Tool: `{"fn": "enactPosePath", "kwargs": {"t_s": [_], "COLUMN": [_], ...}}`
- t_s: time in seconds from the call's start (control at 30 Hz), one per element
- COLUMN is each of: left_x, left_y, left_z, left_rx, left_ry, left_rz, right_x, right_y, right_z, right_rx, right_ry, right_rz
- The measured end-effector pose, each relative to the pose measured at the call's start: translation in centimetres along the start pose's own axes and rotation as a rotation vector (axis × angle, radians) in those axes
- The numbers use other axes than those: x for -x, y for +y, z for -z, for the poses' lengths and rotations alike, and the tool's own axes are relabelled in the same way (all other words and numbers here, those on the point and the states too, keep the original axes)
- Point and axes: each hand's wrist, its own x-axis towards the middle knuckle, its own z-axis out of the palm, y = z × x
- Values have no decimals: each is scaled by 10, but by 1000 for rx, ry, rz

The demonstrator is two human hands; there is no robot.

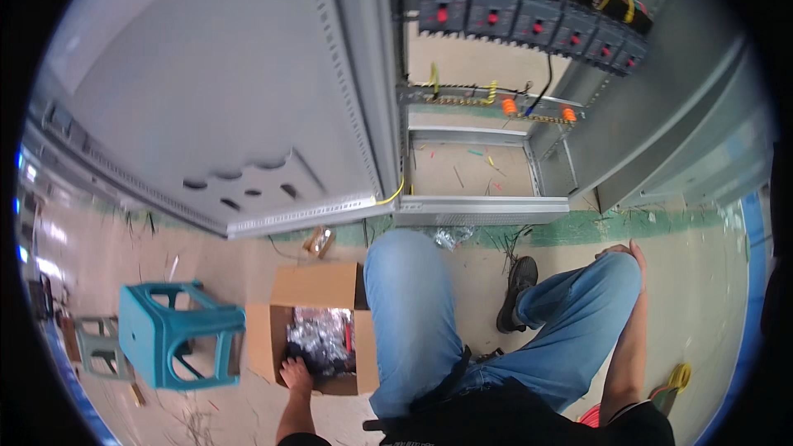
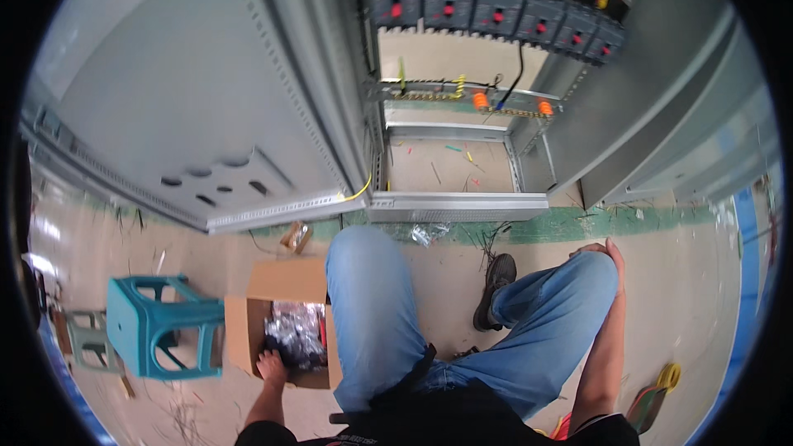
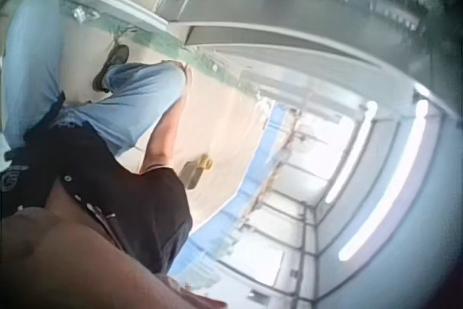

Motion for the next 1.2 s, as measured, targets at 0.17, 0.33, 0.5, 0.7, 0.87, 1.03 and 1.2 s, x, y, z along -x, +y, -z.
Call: {"fn": "enactPosePath", "kwargs": {"t_s": [0.17,0.33,0.5,0.7,0.87,1.03,1.2], "left_x": [-7,-5,-2,-1,1,5,-7], "left_y": [-1,-8,10,3,-6,-4,-3], "left_z": [-6,-7,13,1,12,24,2], "left_rx": [-58,-141,74,-159,-79,-67,-87], "left_ry": [62,118,-37,-104,-13,-23,-130], "left_rz": [-22,-157,-141,-188,-228,-249,-247], "right_x": [-14,-16,-9,-10,-2,-6,-3], "right_y": [-2,-1,-5,1,-5,2,-6], "right_z": [-4,6,9,12,5,14,0], "right_rx": [-51,-88,-51,-144,-133,-170,-90], "right_ry": [6,58,108,127,148,158,144], "right_rz": [-22,-47,22,1,5,-7,-9]}}
